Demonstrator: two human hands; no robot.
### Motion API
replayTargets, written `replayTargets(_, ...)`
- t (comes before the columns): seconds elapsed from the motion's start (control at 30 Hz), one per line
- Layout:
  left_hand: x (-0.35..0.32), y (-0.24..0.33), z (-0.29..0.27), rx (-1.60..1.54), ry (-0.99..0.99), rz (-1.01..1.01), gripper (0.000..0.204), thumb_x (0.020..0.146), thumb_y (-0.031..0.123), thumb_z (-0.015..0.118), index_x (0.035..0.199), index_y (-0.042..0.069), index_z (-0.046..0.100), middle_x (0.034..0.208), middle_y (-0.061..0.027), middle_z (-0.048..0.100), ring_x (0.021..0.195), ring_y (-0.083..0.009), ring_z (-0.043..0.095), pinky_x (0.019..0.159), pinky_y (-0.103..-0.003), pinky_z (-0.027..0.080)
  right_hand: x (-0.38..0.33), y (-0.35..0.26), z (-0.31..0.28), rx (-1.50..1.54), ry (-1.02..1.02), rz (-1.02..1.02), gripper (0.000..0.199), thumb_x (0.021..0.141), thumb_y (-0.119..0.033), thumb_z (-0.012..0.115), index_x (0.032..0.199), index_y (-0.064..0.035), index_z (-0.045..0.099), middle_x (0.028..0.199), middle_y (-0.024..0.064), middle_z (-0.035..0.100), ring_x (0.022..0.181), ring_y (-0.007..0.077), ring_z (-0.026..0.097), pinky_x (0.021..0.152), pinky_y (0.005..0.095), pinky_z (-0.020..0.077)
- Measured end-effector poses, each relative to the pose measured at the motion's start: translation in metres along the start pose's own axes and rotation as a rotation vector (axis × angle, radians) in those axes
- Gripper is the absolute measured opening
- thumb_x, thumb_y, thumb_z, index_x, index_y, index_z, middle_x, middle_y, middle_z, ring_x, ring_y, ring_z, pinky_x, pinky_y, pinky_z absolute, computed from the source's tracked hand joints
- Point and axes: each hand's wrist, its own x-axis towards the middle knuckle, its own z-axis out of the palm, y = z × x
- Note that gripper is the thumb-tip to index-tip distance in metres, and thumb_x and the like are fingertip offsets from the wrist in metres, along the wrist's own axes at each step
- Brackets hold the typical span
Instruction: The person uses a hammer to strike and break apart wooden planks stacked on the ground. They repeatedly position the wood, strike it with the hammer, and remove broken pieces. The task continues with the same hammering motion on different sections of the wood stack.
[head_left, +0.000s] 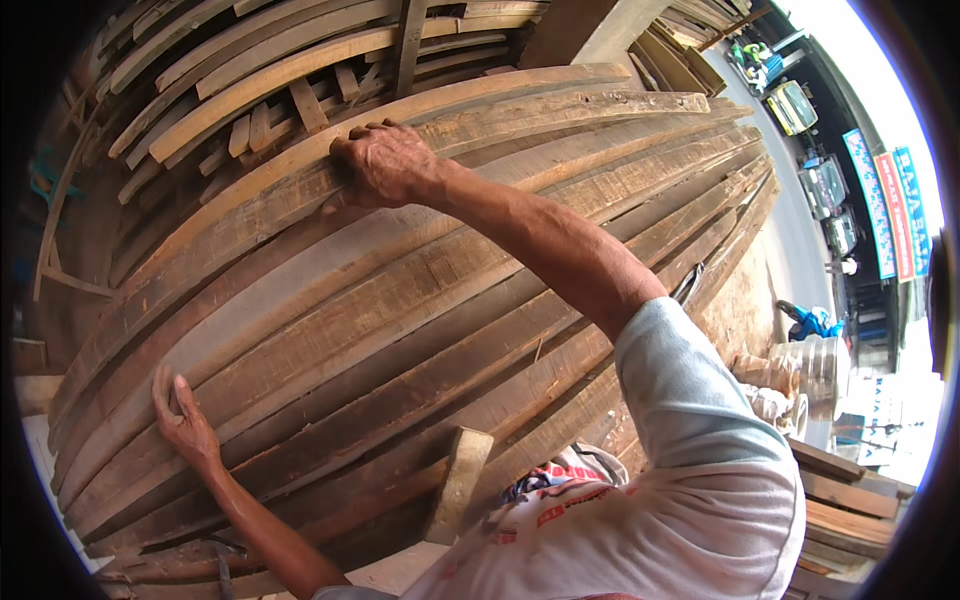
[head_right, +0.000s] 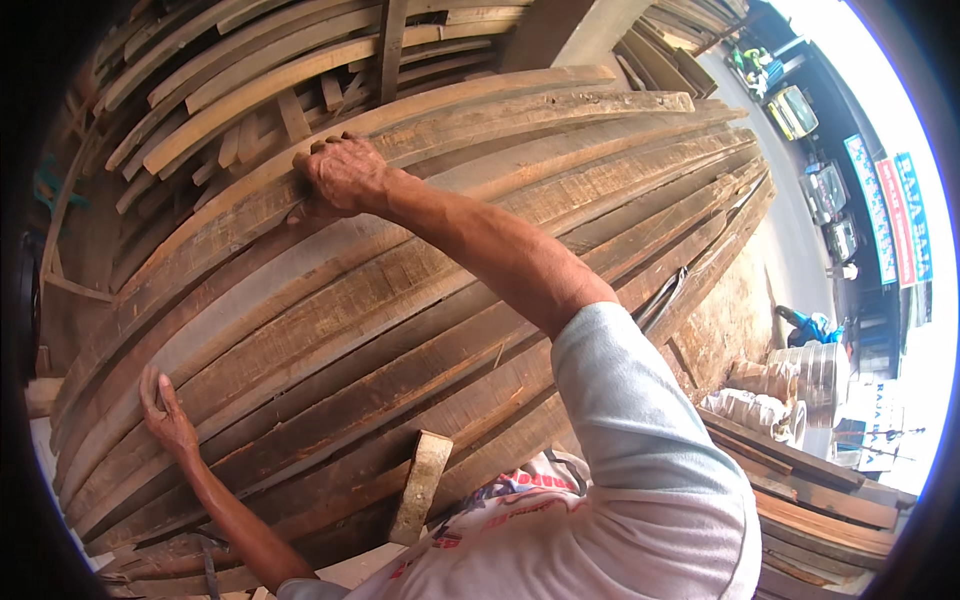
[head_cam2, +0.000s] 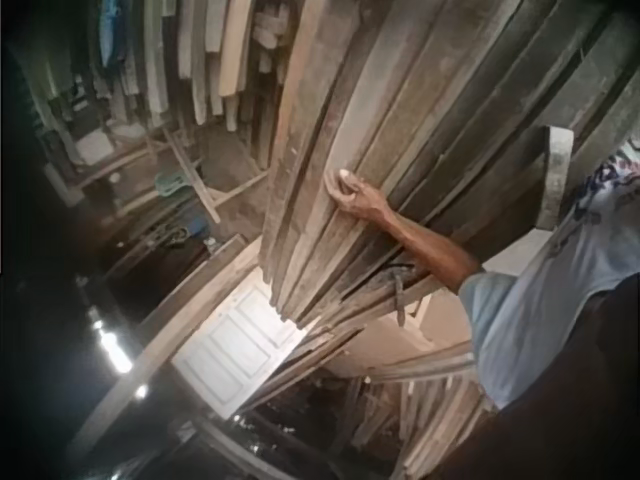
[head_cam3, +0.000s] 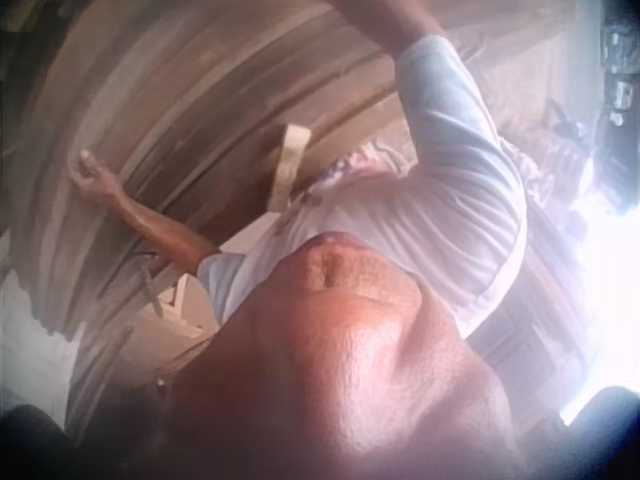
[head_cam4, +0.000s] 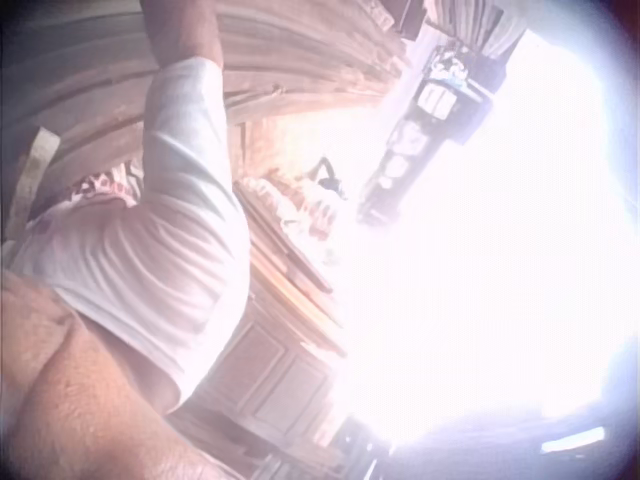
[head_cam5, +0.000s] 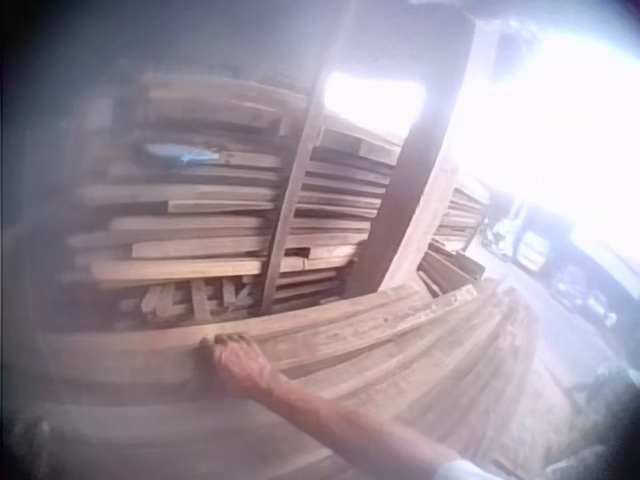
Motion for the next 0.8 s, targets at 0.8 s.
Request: replayTargets(0.8,-0.009,0.004,0.02,0.233,0.175,0.073,0.035,0.104,0.025,0.064,0.127,-0.001,0.067,0.114,-0.0169,0.073,0.101,-0.0267,0.071,0.091,-0.038,0.056,0.087,0.088,0.095,-0.3,0.088,0.084,0.066,0.102,-0.044,0.059,0.156,-0.0113,0.041,0.154,0.0221,0.048,0.145,0.0388,0.043,0.121,0.0499,0.0338)
